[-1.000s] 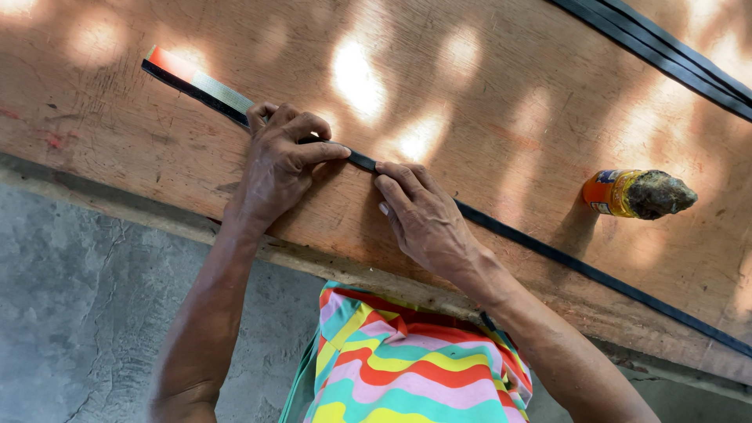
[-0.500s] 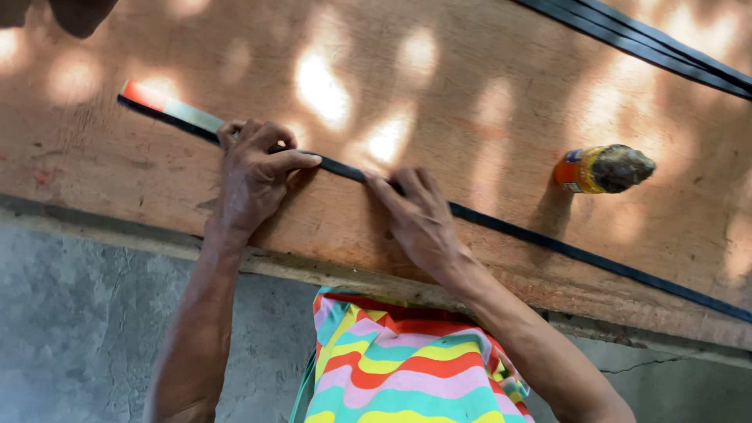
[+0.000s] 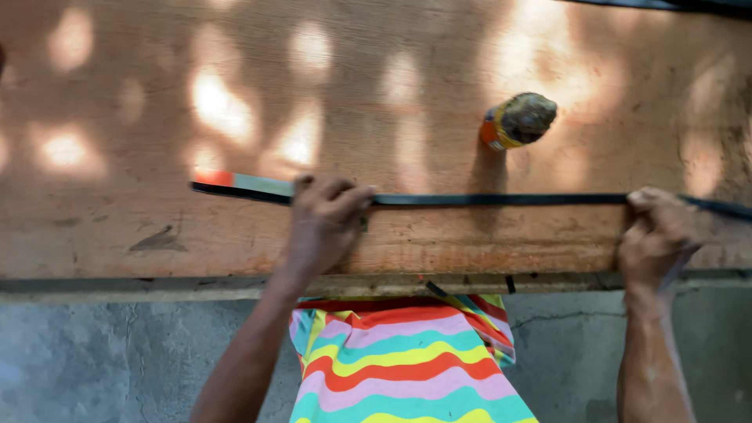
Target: The person aligns a black rubber strip along the edge of a wooden table, presses it down, and then uses a cylindrical tool to roll over the strip repeatedly. The person repeats this process on a second strip, ensuring both are firmly attached to the table surface.
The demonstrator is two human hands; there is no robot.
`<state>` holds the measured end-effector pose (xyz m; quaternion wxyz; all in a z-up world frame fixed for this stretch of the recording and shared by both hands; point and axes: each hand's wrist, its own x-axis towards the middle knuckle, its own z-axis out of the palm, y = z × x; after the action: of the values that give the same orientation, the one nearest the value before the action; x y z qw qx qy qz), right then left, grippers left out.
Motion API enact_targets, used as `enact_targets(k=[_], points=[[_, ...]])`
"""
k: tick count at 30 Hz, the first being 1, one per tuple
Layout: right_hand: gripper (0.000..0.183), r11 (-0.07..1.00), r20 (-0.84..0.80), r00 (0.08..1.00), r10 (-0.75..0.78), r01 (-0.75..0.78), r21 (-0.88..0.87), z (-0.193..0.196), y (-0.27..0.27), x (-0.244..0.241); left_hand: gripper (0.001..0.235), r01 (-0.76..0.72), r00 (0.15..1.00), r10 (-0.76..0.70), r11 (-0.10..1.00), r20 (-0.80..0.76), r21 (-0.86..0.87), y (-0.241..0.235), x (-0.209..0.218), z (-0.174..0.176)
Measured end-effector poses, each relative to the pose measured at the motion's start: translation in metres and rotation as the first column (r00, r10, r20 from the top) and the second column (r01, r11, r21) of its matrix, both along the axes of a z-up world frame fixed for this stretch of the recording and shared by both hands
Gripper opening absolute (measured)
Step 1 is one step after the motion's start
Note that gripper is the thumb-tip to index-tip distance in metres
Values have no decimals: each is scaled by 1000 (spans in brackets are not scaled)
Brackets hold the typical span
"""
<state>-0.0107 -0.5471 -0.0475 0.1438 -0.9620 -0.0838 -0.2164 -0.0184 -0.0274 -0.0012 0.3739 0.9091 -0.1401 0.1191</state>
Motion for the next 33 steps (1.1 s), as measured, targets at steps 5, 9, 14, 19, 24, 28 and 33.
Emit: enact_targets(k=[5, 9, 14, 19, 24, 28, 33], points=[[19, 983, 176, 982, -63, 92, -159, -6, -86, 35, 19, 114, 993, -113, 993, 12, -27, -87, 20, -1], [23, 1000, 119, 993, 2, 0, -11, 30, 2, 53, 21, 119, 991, -117, 993, 66, -26, -99, 30, -1], [30, 857, -184, 878, 442, -352, 376, 53, 174, -3, 20, 146, 989, -146, 989, 17, -15, -100, 29, 0], [33, 777, -263, 835, 483, -271, 568, 68, 216, 1, 22, 233, 972, -234, 968, 7, -91, -85, 28, -2], [33, 789, -230, 829, 510, -346, 507, 72, 210, 4, 34, 242, 968, -245, 969, -59, -49, -73, 33, -5], [33, 795, -231, 838, 495, -328, 510, 66, 206, 6, 38, 233, 970, -234, 972, -62, -29, -67, 35, -7], [34, 789, -236, 827, 511, -342, 511, 63, 203, 8, 41, 252, 962, -250, 968, -111, 3, -66, 36, -8]])
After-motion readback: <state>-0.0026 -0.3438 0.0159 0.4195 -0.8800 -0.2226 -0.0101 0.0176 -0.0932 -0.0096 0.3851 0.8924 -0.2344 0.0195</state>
